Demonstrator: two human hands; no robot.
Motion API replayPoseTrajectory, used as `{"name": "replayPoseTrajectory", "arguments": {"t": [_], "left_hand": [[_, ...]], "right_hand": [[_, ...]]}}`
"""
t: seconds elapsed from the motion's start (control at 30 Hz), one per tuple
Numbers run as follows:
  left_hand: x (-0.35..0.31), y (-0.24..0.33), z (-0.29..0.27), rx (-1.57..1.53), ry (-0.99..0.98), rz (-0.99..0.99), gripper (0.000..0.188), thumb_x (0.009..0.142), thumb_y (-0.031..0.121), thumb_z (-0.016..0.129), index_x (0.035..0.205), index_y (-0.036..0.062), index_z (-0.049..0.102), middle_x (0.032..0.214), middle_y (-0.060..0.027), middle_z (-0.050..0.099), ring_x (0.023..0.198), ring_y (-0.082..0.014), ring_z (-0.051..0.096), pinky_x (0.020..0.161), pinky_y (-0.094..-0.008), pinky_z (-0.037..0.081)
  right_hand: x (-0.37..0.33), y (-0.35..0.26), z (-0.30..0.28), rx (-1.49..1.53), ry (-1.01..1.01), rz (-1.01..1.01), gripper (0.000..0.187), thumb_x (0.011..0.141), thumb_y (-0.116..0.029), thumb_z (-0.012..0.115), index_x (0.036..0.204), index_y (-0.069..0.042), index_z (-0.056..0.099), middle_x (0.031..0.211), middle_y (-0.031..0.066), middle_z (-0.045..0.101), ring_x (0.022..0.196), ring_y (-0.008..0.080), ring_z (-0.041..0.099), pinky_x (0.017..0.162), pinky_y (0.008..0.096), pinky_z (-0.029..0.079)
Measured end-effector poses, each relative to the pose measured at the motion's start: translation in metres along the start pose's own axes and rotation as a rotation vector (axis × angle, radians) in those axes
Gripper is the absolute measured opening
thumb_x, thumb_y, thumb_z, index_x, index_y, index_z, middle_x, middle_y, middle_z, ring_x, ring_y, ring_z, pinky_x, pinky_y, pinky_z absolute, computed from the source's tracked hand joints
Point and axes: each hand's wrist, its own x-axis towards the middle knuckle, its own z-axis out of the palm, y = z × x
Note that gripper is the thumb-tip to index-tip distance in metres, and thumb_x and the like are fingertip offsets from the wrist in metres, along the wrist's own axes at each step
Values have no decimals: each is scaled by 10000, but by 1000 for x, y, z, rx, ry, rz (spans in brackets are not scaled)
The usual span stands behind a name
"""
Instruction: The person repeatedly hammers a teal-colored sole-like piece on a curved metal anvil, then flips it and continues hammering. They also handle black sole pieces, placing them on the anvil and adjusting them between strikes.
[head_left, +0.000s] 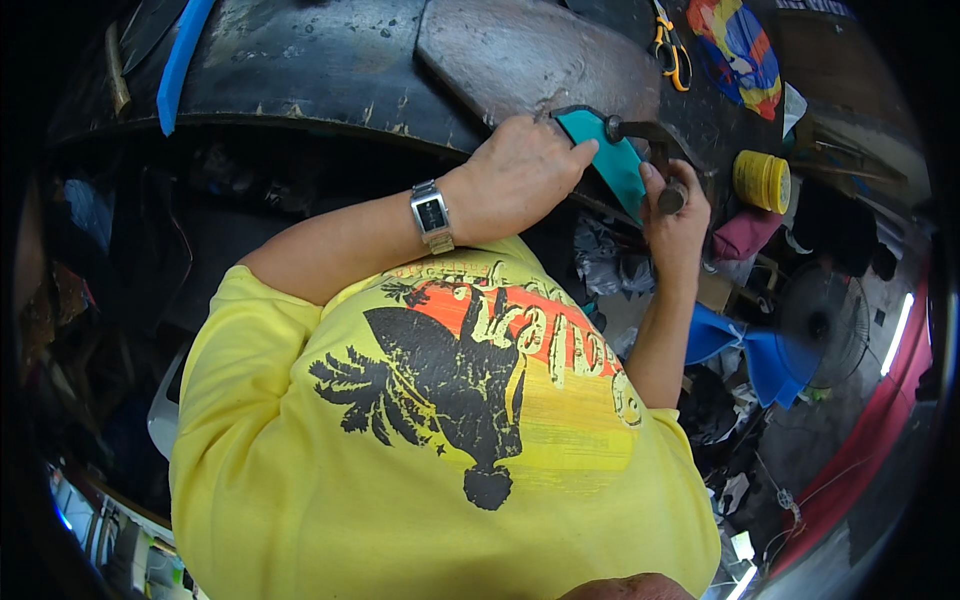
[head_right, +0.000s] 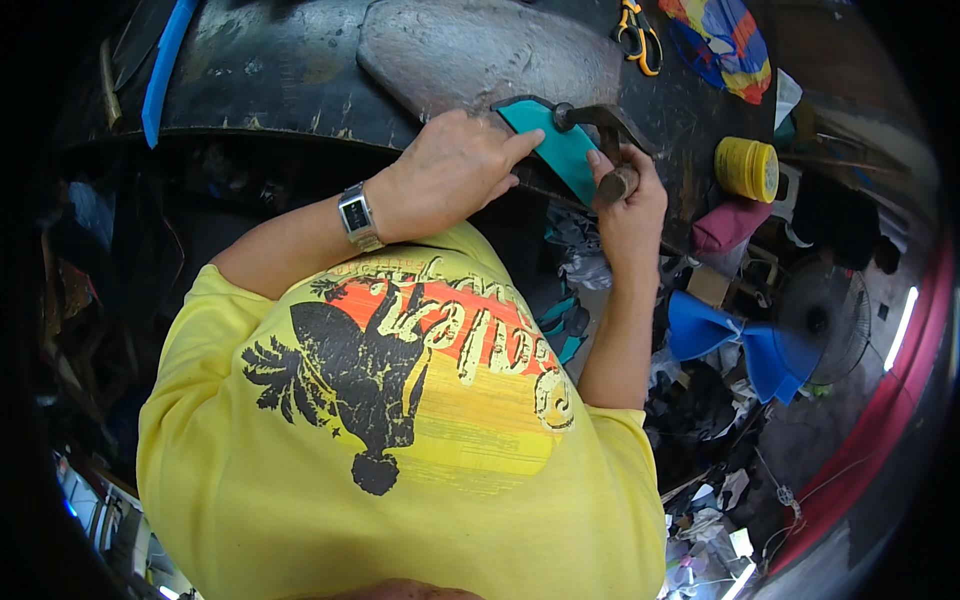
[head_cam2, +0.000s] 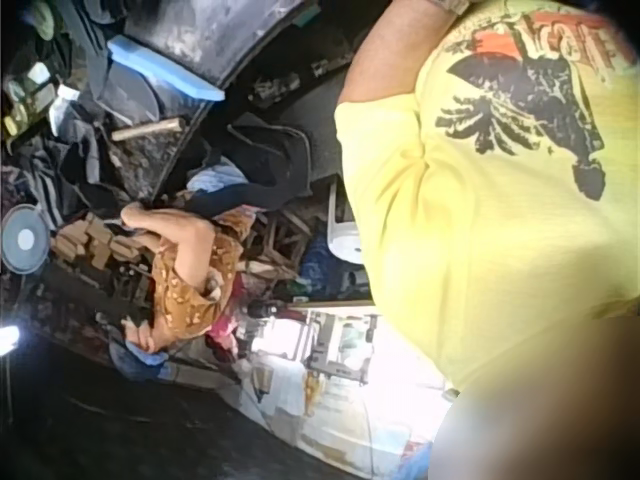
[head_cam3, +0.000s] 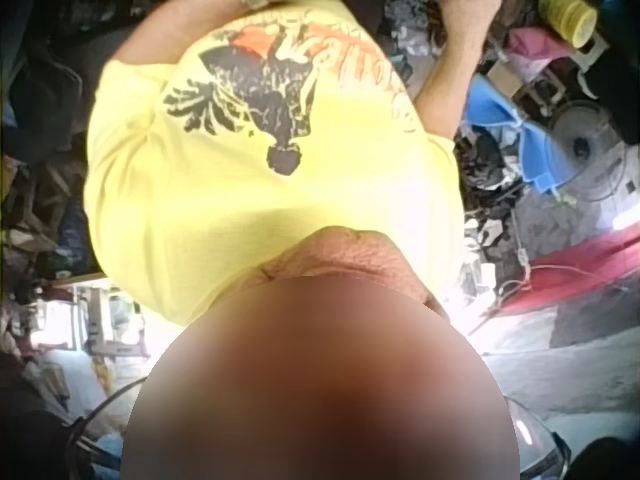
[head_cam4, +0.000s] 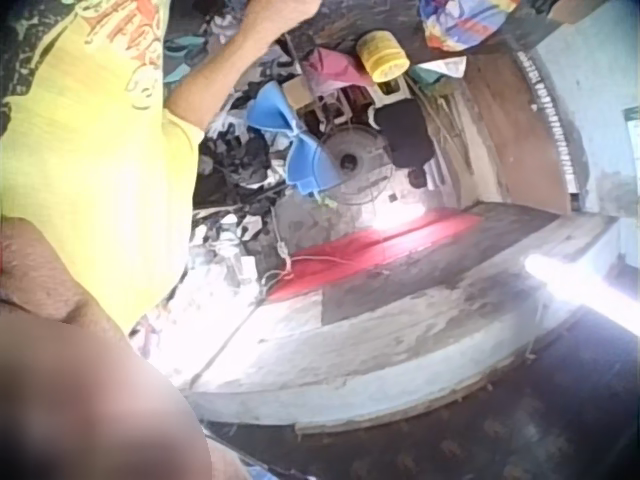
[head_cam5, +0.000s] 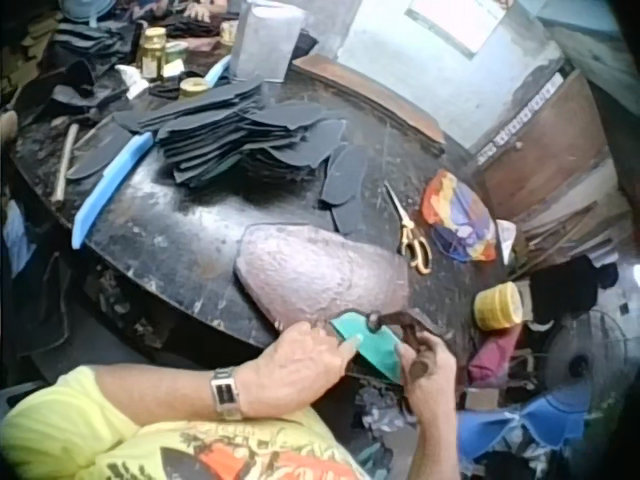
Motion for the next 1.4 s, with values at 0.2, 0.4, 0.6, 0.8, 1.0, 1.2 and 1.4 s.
{"name": "replayPoseTrajectory", "arguments": {"t": [0.2, 0.4, 0.6, 0.8, 1.0, 1.2, 1.4], "left_hand": [[15, -5, 6, 38, 277, 90, 349, 754, 136, 796, 1026, 68, 589, 1086, -97, 592, 1083, -267, 577, 862, -382, 476], [26, -11, 16, 66, 314, 164, 350, 752, 151, 796, 1016, 77, 579, 1045, -75, 592, 1061, -259, 583, 887, -370, 494], [22, -15, 21, -74, 375, 184, 359, 802, 184, 787, 1121, 125, 634, 1027, -43, 592, 1027, -255, 593, 843, -374, 533], [37, -25, 10, -499, 412, -5, 170, 932, 233, 705, 1024, 91, 719, 902, -66, 674, 820, -266, 656, 742, -325, 545], [35, -49, -13, -1330, 159, -379, 239, 981, 244, 692, 1121, 50, 695, 978, 24, 704, 807, -20, 619, 664, -189, 516], [28, -38, -12, -1404, 151, -366, 319, 955, 157, 717, 1221, 17, 610, 1060, -48, 697, 918, -98, 678, 736, -241, 599], [28, -31, -8, -1377, 204, -354, 347, 918, 89, 740, 1212, -38, 604, 1038, -93, 715, 881, -133, 706, 706, -265, 621]], "right_hand": [[12, 29, -16, 180, 34, -218, 307, 895, -164, 799, 1107, 15, 668, 766, -2, 606, 592, 50, 533, 509, 203, 374], [37, 60, -35, -196, 406, -342, 205, 897, -132, 774, 1047, -33, 675, 876, 96, 707, 773, 182, 653, 723, 293, 502], [32, 99, -25, -461, 383, -207, 278, 874, -195, 801, 1103, -95, 676, 959, 149, 734, 872, 270, 711, 772, 351, 534], [36, 74, -21, -104, 429, -247, 364, 893, -145, 782, 1202, -27, 630, 954, 125, 727, 946, 227, 663, 819, 347, 518], [10, 4, -2, 624, 29, -214, 212, 1007, -108, 638, 1178, 15, 617, 902, 117, 736, 813, 171, 697, 773, 297, 567], [-9, -26, 40, 956, -199, -95, 235, 921, -15, 703, 1140, 5, 620, 871, 88, 704, 759, 148, 672, 720, 279, 552], [-4, -15, 43, 1074, -118, -68, 226, 880, 23, 717, 1087, -12, 633, 867, 64, 676, 760, 143, 667, 712, 274, 548]]}}
